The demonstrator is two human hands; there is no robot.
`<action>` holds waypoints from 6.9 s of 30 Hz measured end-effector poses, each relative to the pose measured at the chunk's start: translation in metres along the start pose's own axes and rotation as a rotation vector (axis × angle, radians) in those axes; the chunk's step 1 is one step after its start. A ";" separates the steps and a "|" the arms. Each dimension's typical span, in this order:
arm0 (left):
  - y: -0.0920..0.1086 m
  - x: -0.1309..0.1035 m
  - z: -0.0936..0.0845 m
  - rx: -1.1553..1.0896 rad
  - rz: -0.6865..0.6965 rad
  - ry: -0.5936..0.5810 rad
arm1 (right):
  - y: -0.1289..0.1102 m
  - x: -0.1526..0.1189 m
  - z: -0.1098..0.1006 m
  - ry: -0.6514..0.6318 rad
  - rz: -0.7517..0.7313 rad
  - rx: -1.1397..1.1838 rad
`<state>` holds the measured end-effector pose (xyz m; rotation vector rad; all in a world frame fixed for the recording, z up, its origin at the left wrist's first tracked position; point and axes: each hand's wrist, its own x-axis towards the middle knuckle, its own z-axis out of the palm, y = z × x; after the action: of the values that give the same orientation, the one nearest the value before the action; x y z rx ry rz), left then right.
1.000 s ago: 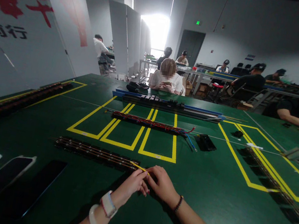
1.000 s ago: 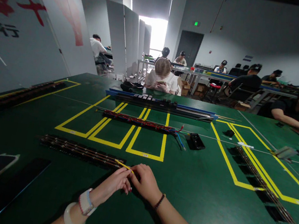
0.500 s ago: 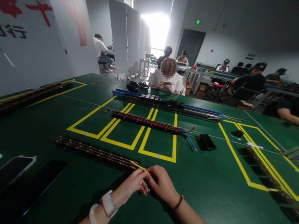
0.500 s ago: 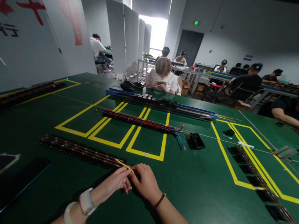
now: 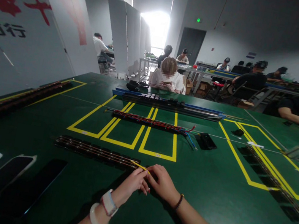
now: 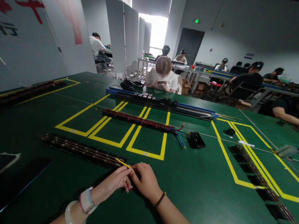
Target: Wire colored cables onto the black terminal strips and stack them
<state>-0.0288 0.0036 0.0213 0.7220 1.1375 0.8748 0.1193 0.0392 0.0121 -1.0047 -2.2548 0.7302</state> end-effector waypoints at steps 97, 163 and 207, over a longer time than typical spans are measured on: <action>0.003 0.000 -0.013 0.768 0.158 0.137 | 0.031 0.011 -0.009 0.142 0.105 -0.273; -0.010 0.001 0.004 -0.118 0.028 -0.039 | -0.032 0.005 -0.007 -0.116 -0.080 -0.574; 0.001 -0.008 0.008 -0.053 -0.016 -0.163 | 0.022 0.012 -0.005 -0.003 -0.068 -0.634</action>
<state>-0.0230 -0.0038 0.0278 0.7263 0.9701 0.8145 0.1268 0.0627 0.0042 -1.1866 -2.5657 -0.0353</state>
